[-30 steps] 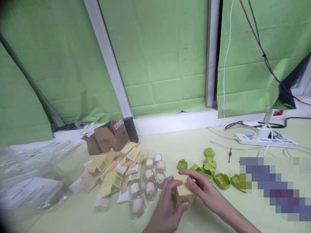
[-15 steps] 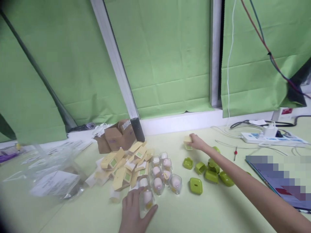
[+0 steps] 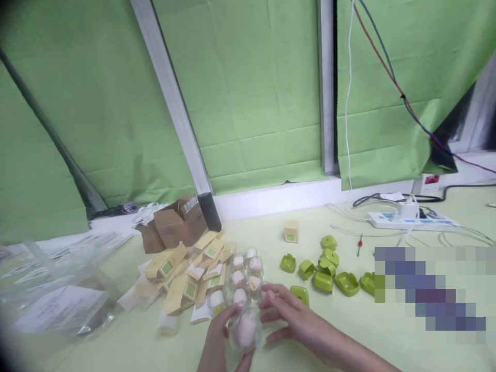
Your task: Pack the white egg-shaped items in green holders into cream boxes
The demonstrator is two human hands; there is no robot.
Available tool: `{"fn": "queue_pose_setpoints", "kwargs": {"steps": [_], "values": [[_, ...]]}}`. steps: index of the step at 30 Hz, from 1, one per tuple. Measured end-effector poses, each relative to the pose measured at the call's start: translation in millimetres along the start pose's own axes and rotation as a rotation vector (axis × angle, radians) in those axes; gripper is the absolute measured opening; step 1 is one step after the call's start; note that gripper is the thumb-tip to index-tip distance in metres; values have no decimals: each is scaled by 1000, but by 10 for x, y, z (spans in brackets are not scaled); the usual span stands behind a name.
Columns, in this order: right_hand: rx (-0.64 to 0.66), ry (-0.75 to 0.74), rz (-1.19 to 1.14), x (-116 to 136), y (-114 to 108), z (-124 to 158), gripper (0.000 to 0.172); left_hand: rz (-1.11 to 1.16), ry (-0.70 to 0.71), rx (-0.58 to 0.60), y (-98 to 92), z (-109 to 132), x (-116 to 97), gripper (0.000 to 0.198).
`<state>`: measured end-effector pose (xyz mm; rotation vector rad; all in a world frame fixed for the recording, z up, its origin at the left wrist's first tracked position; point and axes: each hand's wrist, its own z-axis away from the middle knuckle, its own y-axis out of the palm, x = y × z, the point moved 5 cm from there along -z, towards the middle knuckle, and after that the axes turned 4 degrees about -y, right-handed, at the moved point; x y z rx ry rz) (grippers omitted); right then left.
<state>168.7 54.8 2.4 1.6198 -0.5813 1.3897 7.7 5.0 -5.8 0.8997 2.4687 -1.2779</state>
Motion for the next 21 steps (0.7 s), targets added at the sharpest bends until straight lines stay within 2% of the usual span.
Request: {"fn": "queue_pose_setpoints", "kwargs": {"steps": [3, 4, 6, 8, 11, 13, 15, 17, 19, 21], "values": [[159, 161, -487, -172, 191, -11, 43, -264, 502, 199, 0, -313, -562, 52], [188, 182, -588, -196, 200, -41, 43, -361, 588, 217, 2, -402, -674, 46], [174, 200, -717, -237, 142, -108, 38, -486, 702, 221, 15, -532, -823, 34], [103, 204, -775, -280, 42, -156, 28, -530, 763, 234, 28, -605, -887, 24], [9, 198, -803, -311, -68, -161, 15, -520, 796, 300, 11, -656, -865, 27], [-15, 206, -798, -286, -103, -132, 9, -457, 681, 311, -52, -709, -772, 45], [-50, 202, -785, -213, -157, -99, 2, -311, 440, 266, -128, -757, -609, 56], [-101, 162, -761, -103, -261, -72, 6, -96, 138, 224, -135, -727, -382, 51], [-162, 100, -726, 11, -410, -53, 13, 116, -155, 214, -34, -598, -141, 41], [-230, 47, -667, 96, -574, -34, 16, 228, -337, 228, 134, -423, 39, 36]]}}
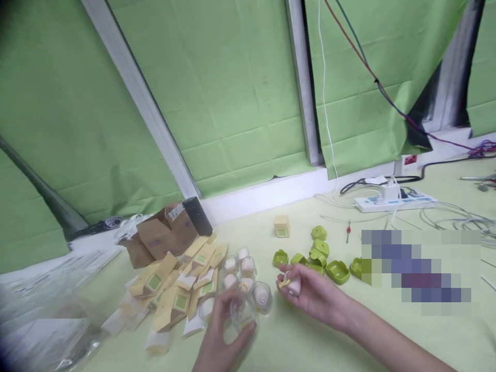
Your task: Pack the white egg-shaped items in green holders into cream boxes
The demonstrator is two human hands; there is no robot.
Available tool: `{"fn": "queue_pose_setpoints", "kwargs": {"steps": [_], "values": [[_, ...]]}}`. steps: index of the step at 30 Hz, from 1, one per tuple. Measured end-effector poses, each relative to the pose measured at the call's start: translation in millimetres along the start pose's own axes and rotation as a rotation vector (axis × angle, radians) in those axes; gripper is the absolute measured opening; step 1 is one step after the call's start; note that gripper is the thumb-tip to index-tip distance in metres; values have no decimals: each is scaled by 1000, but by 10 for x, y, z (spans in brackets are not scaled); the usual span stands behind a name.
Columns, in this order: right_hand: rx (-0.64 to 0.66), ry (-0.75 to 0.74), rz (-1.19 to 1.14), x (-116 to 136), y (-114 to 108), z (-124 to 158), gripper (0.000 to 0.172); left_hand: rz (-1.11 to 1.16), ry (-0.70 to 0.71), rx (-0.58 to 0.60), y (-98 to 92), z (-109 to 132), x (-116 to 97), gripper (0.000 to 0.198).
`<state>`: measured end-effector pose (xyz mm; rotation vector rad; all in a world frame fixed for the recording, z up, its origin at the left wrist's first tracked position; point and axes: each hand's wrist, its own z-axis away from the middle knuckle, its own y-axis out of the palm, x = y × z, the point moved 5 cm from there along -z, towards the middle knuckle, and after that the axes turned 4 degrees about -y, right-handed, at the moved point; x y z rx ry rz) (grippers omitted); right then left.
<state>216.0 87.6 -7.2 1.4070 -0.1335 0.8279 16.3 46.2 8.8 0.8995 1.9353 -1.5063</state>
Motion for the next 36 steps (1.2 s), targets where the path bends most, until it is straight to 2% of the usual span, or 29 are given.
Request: {"fn": "queue_pose_setpoints", "kwargs": {"steps": [1, 3, 7, 11, 12, 14, 16, 18, 21, 23, 26, 28, 31, 33, 36], "values": [[-28, -37, 32, 72, -44, -2, 15, -4, -20, 17, 85, 34, 89, 35], [-85, -99, 96, 179, -127, -3, 11, -111, 26, 56, 238, 84, 194, 34], [-173, -156, 195, 248, -226, 8, 14, -316, 169, 88, 362, 99, 177, 30], [-224, -175, 261, 221, -252, 16, 21, -390, 239, 61, 298, -4, -165, 38], [-235, -185, 281, 214, -254, 22, 22, -388, 262, 91, 310, -45, -290, 31], [-257, -214, 327, 206, -257, 39, 24, -358, 316, 236, 417, -135, -530, 22], [-273, -250, 371, 206, -256, 62, 25, -342, 310, 329, 556, -255, -687, 31], [-286, -296, 438, 227, -253, 83, 27, -351, 276, 400, 711, -379, -739, 42], [-327, -387, 556, 309, -247, 111, 32, -357, 243, 467, 861, -506, -695, 35], [-361, -463, 604, 391, -229, 134, 36, -179, 169, 425, 827, -550, -647, 33], [-385, -569, 717, 495, -156, 169, 36, 421, -108, 371, 700, -530, -544, 38], [-352, -590, 854, 492, -85, 163, 30, 844, -282, 425, 683, -452, -518, 43], [-205, -668, 1068, 394, 25, 132, 20, 1372, -505, 513, 730, -325, -518, 42], [-140, -770, 1209, 322, 61, 132, 14, 1566, -636, 481, 767, -270, -477, 38], [-89, -825, 1443, 233, 67, 138, 15, 1672, -690, 408, 784, -241, -410, 31]]}}
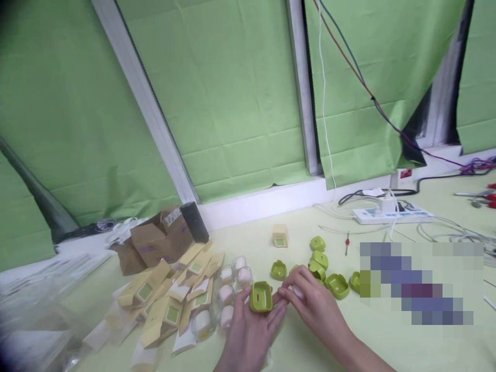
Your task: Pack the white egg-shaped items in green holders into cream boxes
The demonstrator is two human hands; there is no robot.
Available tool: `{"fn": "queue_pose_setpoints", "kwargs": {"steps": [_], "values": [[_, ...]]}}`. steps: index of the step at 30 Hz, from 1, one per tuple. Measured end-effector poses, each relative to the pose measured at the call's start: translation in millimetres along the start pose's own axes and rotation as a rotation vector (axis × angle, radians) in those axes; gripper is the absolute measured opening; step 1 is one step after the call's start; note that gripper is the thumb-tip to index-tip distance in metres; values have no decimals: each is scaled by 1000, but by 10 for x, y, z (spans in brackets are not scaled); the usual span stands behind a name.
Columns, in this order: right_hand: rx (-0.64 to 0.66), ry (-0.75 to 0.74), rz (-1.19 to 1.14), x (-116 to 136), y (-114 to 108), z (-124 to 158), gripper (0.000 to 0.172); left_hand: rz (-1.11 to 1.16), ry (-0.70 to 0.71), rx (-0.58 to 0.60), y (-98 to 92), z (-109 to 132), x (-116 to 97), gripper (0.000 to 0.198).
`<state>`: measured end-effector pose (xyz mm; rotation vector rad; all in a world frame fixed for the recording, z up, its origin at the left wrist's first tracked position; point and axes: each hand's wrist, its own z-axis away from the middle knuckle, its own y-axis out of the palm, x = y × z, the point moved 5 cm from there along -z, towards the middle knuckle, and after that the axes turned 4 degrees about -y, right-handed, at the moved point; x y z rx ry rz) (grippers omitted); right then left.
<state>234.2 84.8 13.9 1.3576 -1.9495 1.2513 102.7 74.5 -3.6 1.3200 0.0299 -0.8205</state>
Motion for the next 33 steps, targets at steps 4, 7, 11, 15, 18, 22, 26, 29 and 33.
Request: {"fn": "queue_pose_setpoints", "kwargs": {"steps": [4, 7, 11, 15, 18, 22, 26, 29, 33], "values": [[177, -47, 28, 15, 65, 17, 21, 23, 69, 8, -51, 37, -71, 29], [178, 62, -55, -35, 59, 6, 25, 51, 37, -22, -112, 49, -76, 33], [58, 140, -105, -70, 7, 29, 22, -15, 58, -33, -191, 2, -19, 30], [-38, 73, -87, 8, -58, 66, 21, -200, 144, 64, -161, -8, 22, 30], [63, -61, -77, 101, -24, 69, 15, -305, 171, 134, -108, 26, 19, 29], [141, -218, 55, 154, -2, 79, 15, -419, 148, 78, -131, 32, 20, 29], [138, -392, 299, 199, -13, 107, 17, -471, 130, 38, -166, 7, 38, 30], [155, -460, 390, 222, -11, 117, 16, -462, 93, 19, -191, -4, 62, 31], [149, -461, 363, 258, -14, 104, 14, -416, 60, -5, -214, -3, 81, 27]]}}
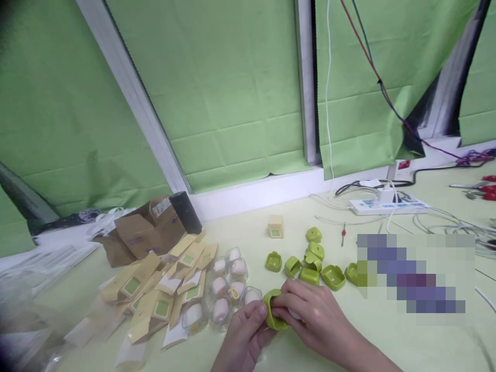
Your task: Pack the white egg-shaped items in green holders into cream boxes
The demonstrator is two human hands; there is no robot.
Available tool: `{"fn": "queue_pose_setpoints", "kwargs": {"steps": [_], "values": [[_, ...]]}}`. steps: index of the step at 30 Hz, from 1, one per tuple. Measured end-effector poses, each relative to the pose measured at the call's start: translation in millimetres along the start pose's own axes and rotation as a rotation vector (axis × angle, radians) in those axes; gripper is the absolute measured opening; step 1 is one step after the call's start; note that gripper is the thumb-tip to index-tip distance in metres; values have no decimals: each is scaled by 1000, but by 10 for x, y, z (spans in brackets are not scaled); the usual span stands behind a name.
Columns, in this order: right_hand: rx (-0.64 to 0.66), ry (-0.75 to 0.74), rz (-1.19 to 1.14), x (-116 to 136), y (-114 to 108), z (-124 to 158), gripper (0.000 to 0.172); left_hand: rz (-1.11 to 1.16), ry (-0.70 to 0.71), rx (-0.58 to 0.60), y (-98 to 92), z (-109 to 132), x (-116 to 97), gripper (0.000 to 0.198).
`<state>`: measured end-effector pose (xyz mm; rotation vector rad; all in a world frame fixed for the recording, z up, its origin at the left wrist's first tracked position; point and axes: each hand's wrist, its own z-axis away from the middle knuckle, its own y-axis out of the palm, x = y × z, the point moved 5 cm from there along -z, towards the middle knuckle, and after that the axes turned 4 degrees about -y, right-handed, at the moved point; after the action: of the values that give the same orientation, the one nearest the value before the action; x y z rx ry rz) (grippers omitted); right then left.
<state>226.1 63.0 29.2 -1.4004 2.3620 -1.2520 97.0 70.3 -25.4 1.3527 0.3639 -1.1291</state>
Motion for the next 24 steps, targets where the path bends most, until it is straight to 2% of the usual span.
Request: {"fn": "queue_pose_setpoints", "kwargs": {"steps": [5, 8, 11, 14, 15, 16, 18, 19, 20, 23, 24], "values": [[-21, 114, -175, -16, -26, -28, 15, 90, -42, 19, 53, 24, -47, 30], [-27, 168, -271, -39, -55, -31, 10, 51, -60, 50, 101, 59, -105, 30], [6, 175, -375, -48, -65, -21, 9, -64, -70, 2, 73, 83, -130, 22], [16, 214, -576, -63, -57, 13, 16, -145, -49, -63, 7, 73, -132, 31], [-2, 261, -643, -81, -53, 32, 22, -159, -30, -72, -8, 65, -136, 35], [-21, 316, -686, -99, -46, 52, 35, -166, -7, -73, -15, 57, -142, 36], [-19, 398, -672, -110, -18, 84, 74, -169, 20, -42, -2, 45, -147, 35], [4, 402, -626, -95, 0, 88, 85, -170, 22, -22, 11, 40, -144, 34], [31, 378, -572, -68, 16, 85, 85, -175, 21, -12, 23, 37, -141, 34], [39, 264, -449, 16, 30, 66, 53, -195, 24, -49, 25, 26, -135, 37], [13, 231, -419, 33, 18, 62, 50, -200, 36, -68, 17, 24, -137, 38]]}}
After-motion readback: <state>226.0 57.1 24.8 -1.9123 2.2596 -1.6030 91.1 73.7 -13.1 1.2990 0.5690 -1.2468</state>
